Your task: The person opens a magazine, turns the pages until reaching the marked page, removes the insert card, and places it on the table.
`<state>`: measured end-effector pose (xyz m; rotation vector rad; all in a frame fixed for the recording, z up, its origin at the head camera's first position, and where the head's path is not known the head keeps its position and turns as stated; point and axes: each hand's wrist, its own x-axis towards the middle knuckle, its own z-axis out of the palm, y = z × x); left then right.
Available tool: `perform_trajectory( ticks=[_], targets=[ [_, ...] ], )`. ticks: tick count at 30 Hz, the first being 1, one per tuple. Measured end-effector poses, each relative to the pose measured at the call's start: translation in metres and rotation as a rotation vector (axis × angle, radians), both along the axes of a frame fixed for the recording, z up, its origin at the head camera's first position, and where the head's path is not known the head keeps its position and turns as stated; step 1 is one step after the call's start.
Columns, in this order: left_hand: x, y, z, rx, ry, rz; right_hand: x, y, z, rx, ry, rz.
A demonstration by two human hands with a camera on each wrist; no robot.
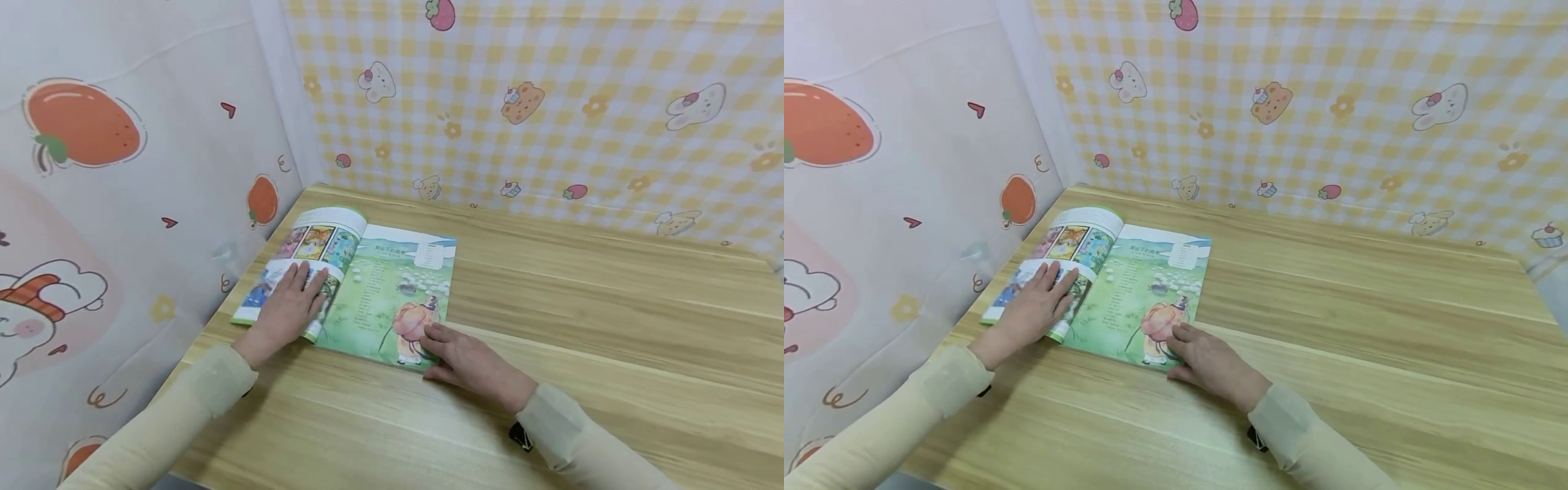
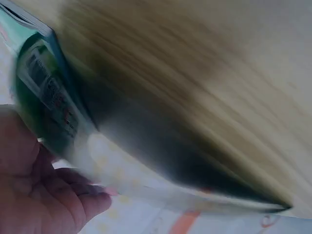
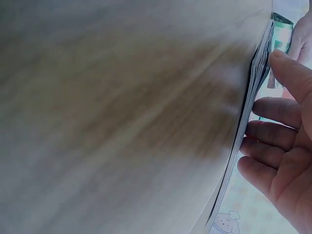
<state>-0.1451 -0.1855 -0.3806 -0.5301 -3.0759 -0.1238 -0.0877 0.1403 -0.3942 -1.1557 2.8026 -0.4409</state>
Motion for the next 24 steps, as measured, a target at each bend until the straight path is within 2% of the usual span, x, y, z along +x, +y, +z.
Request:
perform_trajectory(
  ticks=[3, 9, 13, 19, 24],
  targets=[
    [-0.003, -0.006, -0.006, -0.047, 0.026, -0.032, 0.0, 0.001, 0.0, -0.012, -0.017, -0.005],
    [-0.006, -0.012, -0.017, -0.079, -0.099, -0.022, 0.0, 0.001, -0.001, -0.023, -0.068, -0.006],
    [-0.009, -0.008, -0.016, -0.102, -0.129, -0.009, -0.001, 0.003, 0.001, -0.025, -0.076, 0.001],
    [-0.012, -0.001, -0.012, -0.122, -0.177, 0.026, -0.003, 0.003, 0.003, -0.007, -0.035, 0.028],
    [-0.013, 0.0, -0.014, -0.131, -0.209, 0.043, -0.004, 0.002, 0.001, 0.002, 0.069, 0.072]
  ],
)
